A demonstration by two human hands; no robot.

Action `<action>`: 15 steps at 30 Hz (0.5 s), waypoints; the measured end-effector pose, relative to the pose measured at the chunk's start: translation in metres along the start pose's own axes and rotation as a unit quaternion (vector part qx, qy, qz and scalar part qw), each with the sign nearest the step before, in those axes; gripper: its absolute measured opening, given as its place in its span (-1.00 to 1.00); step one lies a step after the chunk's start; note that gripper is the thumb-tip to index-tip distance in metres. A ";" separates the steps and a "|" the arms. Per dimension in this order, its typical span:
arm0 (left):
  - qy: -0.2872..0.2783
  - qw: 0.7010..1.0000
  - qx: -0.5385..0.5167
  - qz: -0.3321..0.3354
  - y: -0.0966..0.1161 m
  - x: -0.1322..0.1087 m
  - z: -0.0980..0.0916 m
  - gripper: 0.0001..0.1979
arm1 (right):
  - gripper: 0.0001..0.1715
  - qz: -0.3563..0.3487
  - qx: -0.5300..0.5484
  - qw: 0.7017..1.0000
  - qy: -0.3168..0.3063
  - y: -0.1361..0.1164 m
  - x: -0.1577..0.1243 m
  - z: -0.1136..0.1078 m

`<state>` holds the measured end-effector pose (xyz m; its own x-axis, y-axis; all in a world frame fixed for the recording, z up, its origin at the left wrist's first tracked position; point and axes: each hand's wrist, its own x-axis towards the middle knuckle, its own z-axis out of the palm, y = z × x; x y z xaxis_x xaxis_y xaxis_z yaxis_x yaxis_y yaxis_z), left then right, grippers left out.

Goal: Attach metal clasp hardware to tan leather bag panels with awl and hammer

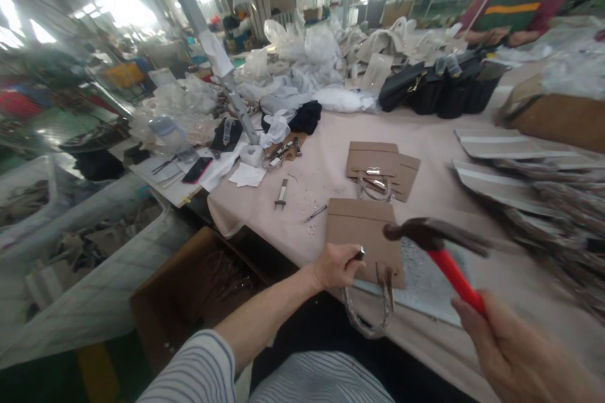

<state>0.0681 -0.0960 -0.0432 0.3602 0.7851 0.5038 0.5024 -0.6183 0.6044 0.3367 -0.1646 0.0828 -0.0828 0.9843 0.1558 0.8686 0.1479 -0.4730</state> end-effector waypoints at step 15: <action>-0.031 0.994 -0.076 -0.070 0.014 0.006 -0.015 -0.86 | -0.62 0.181 -0.054 0.967 -0.169 -0.009 0.082 0.091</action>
<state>0.0650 -0.1007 -0.0224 0.3450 0.8617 0.3721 0.4286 -0.4973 0.7543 0.2776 -0.0763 0.0206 0.0964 0.9476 -0.3047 0.9155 -0.2045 -0.3464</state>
